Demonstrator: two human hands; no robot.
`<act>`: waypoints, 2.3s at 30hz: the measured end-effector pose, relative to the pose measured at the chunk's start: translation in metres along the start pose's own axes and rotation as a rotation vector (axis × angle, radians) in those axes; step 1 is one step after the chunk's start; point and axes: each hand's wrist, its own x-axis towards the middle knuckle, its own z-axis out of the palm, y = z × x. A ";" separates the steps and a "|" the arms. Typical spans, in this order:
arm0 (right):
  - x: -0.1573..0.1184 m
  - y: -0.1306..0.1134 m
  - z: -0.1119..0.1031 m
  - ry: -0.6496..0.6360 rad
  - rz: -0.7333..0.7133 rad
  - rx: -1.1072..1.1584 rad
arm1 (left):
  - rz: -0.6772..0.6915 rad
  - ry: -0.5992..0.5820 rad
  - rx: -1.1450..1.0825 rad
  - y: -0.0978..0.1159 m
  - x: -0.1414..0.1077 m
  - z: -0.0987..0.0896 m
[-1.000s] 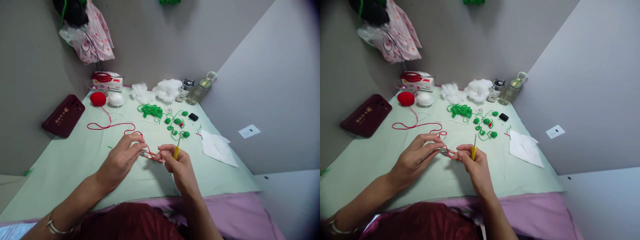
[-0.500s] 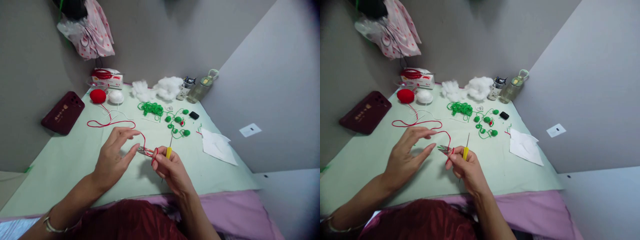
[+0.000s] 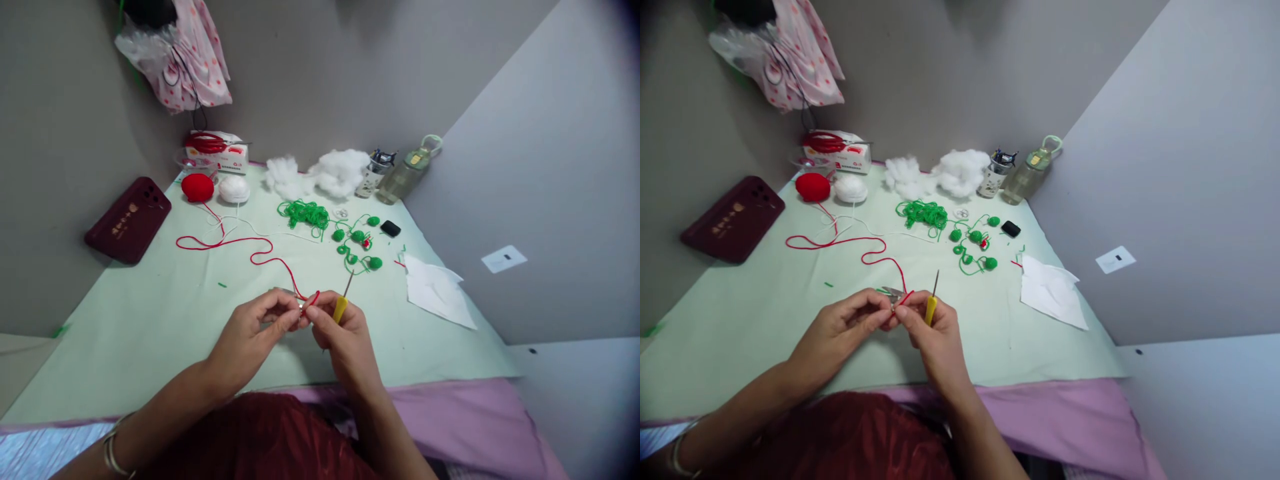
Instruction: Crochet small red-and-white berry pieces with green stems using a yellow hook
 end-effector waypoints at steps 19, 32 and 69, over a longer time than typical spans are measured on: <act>0.000 0.002 0.007 0.189 -0.202 -0.228 | -0.032 0.090 -0.135 -0.010 0.004 0.003; 0.007 0.005 0.005 0.190 -0.059 -0.018 | 0.117 0.147 -0.006 -0.009 0.005 0.005; -0.022 -0.010 -0.012 0.087 -0.520 -0.543 | -0.202 0.120 -0.458 -0.013 0.007 0.006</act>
